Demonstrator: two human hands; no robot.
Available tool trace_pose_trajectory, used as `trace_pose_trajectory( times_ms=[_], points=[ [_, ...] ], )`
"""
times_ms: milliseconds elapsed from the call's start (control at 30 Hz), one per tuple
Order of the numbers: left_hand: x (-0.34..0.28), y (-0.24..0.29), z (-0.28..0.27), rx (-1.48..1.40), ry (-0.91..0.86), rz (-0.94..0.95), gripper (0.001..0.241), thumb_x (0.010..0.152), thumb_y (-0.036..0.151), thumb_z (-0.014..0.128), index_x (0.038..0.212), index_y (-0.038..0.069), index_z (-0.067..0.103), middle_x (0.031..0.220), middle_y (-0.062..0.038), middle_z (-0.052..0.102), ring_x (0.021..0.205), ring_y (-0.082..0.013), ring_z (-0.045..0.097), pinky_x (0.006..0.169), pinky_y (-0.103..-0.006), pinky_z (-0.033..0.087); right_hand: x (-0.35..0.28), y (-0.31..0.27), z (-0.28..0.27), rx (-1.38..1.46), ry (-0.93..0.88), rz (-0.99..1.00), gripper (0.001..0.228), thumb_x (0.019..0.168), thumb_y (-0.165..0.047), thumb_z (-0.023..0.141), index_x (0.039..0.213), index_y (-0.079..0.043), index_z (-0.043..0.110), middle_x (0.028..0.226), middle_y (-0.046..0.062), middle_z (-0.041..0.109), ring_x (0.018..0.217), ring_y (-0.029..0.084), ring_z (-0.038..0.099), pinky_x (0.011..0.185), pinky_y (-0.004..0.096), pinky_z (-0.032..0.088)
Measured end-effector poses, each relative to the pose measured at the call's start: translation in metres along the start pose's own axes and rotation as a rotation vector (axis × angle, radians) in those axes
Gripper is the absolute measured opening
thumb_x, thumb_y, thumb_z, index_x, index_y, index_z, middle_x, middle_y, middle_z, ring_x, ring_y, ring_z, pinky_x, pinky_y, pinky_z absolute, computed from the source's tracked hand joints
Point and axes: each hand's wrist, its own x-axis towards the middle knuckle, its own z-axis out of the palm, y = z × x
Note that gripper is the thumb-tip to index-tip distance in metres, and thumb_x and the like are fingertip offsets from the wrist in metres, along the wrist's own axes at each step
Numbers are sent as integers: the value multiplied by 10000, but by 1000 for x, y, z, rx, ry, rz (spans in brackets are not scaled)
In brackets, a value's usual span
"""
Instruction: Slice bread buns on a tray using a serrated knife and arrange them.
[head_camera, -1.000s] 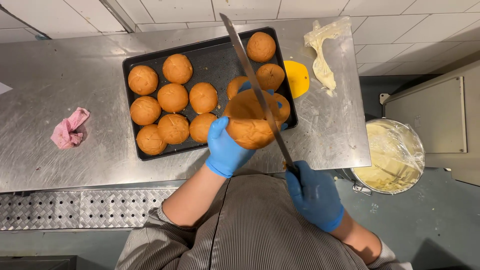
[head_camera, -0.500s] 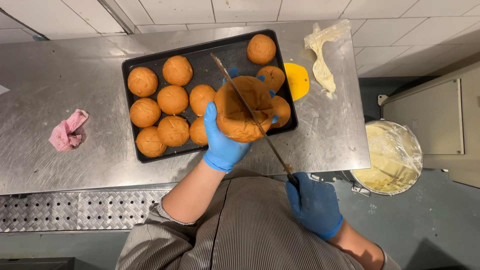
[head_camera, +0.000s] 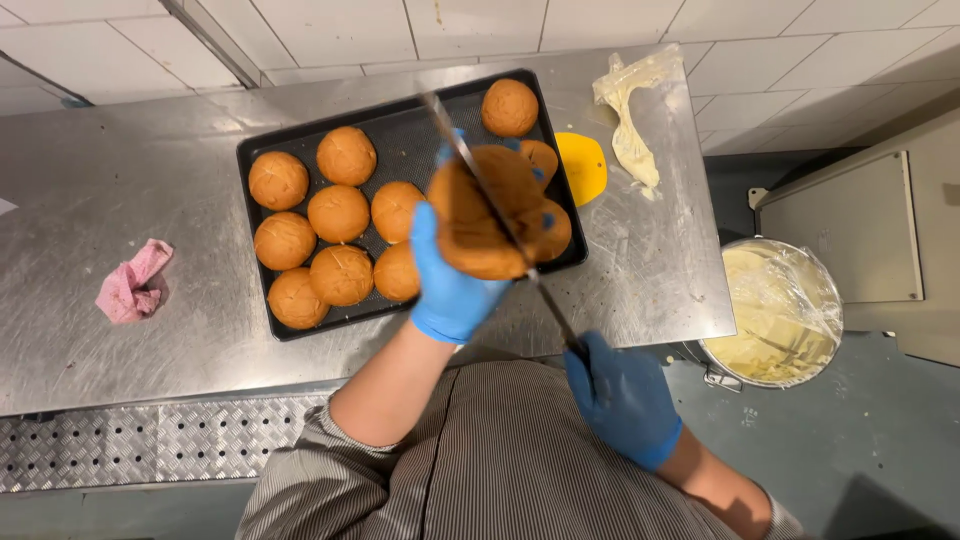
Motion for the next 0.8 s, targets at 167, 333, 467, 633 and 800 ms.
trace_pose_trajectory(
  times_ms=[167,333,467,633,800],
  points=[
    [-5,-28,-51,68,25,-14,670,1114,548,419,1553,44,365,1500,-135,506,1395,-331,507,1215,-511,382,2,0,2,76,29,-21,155,923,-173,649,968,-29,613,582,142,655,460,332,632,406,430,456],
    [6,-15,-2,6,125,-58,718,1059,549,395,1589,67,352,1556,-129,485,1431,-326,488,1246,-500,360,13,8,10,83,40,42,169,940,-187,656,963,-25,614,542,151,639,439,329,632,412,440,468],
    [14,6,28,136,-165,85,717,1054,577,388,1641,173,309,1604,-106,428,1480,-302,446,1270,-510,345,-1,23,19,130,-42,12,198,917,-192,659,987,-16,602,555,143,661,458,321,662,415,428,492],
    [7,-31,-47,150,148,-47,807,1037,623,377,1625,78,285,1608,-114,393,1478,-307,400,1274,-468,285,20,21,19,79,5,20,190,935,-207,660,970,-26,613,573,154,660,477,346,648,427,453,471],
    [24,8,10,-20,-183,21,818,1076,624,397,1628,26,313,1634,-141,404,1510,-315,409,1302,-465,275,16,29,33,117,-15,30,188,919,-229,668,961,-51,626,595,169,662,501,368,646,450,476,476]
  ],
)
